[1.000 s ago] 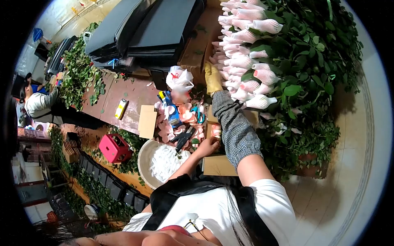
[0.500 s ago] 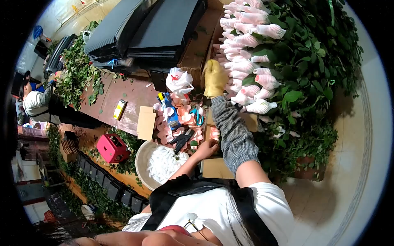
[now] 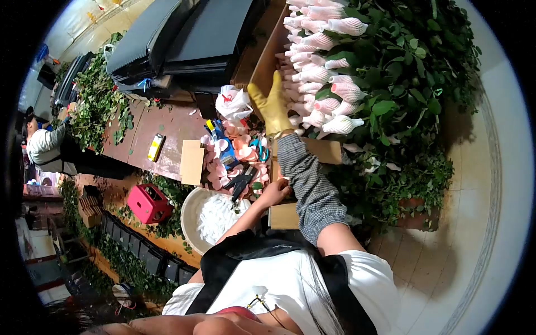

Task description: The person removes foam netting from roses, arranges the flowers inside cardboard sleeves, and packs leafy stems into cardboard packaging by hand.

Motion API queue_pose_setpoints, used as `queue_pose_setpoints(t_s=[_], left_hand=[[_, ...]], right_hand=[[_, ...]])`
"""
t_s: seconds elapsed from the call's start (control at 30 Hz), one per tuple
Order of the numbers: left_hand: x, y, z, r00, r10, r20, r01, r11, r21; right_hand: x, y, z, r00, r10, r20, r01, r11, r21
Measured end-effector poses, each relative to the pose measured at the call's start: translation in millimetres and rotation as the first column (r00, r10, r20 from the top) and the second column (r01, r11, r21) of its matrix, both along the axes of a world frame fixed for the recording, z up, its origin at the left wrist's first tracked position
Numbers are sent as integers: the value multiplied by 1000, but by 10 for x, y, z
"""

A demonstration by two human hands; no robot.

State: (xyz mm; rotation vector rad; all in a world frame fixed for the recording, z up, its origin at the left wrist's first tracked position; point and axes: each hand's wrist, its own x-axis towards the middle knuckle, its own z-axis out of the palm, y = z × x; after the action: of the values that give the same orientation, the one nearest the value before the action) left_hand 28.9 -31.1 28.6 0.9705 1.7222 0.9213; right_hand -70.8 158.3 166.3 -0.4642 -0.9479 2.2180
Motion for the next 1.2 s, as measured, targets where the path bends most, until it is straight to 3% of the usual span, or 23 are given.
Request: queue_pose_setpoints(t_s=[0.03, 0.07, 0.1, 0.13, 0.2, 0.3, 0.33, 0.37, 0.4, 0.43, 0.47, 0.53, 0.6, 0.63, 0.67, 0.73, 0.8, 0.87, 0.93, 1.0, 1.07, 1.13, 1.2], left_hand=[[1, -5, 55, 999, 22, 30, -22, 1000, -17], [13, -2, -104, 998, 26, 55, -27, 999, 29], [14, 7, -170, 999, 19, 28, -21, 999, 47], [18, -5, -212, 1000, 11, 2, -11, 998, 60], [21, -20, -115, 999, 15, 28, -17, 998, 63], [-8, -25, 21, 1000, -2, 19, 2, 1000, 0], [-9, -16, -117, 999, -16, -45, 16, 1000, 11], [1, -12, -185, 998, -2, -58, 4, 1000, 28], [-6, 17, -167, 995, -28, -91, 22, 998, -65], [-20, 27, -157, 997, -38, -70, 34, 997, -63], [-22, 34, -147, 998, -35, -53, 32, 997, -63], [6, 9, -276, 1000, 27, 13, -28, 998, 50], [2, -6, -281, 1000, 29, -10, -28, 996, 89], [5, -4, -310, 999, 32, 34, -36, 993, 116], [7, 2, -340, 996, 39, 84, -51, 988, 143], [9, -13, -240, 994, 35, 107, -45, 995, 94], [16, 20, -239, 990, 50, 134, -56, 997, 43], [2, 8, -422, 997, 15, 76, -24, 994, 106], [-13, 4, -137, 999, -7, -53, 10, 997, 73], [-5, 42, -449, 996, 32, -79, -17, 983, 183], [-30, 28, -575, 993, 5, -120, 13, 989, 150], [-13, 7, -320, 991, 28, -128, -4, 984, 180], [-73, 43, -807, 999, -40, -28, 43, 993, 107]], right_hand=[[-82, -17, -26, 972, -126, 196, 36, 912, 410], [-172, -20, -38, 896, -316, 311, -23, 666, 745], [-279, 56, -170, 948, -79, 309, -131, 786, 604], [-148, -110, 250, 878, -192, 439, -213, 665, 716], [-120, -172, 259, 778, -398, 486, -209, 566, 798], [-142, 94, -195, 548, -283, 787, -342, 783, 519], [-97, 56, -80, 447, -357, 820, -403, 738, 541], [-23, -105, -3, 673, -670, 314, -27, 401, 916], [32, -182, 13, 588, -723, 363, 43, 476, 878], [-77, -33, -281, 459, -819, 345, 54, 413, 909], [3, -63, -53, 504, -780, 371, 118, 488, 865], [96, -6, 251, 516, -752, 410, -34, 461, 887], [-5, 79, 63, 787, -455, 417, -3, 673, 740], [-23, 110, 109, 800, -386, 460, -204, 547, 812], [-11, 104, 156, 763, -468, 445, -337, 300, 892], [22, 39, 32, 775, -505, 381, -356, 150, 922], [23, 98, -64, 686, -553, 473, -496, 120, 860], [154, -68, 50, 626, -656, 422, -222, 369, 903], [286, -319, 474, 671, -740, -46, 305, 220, 927], [491, -510, 1002, 740, -645, -189, 348, 128, 929], [699, -651, 1504, 774, -541, -328, 454, 115, 884], [910, -546, 1727, 645, -574, -504, 562, -90, 822], [1275, -447, 1922, 621, -554, -554, 539, -211, 815]])
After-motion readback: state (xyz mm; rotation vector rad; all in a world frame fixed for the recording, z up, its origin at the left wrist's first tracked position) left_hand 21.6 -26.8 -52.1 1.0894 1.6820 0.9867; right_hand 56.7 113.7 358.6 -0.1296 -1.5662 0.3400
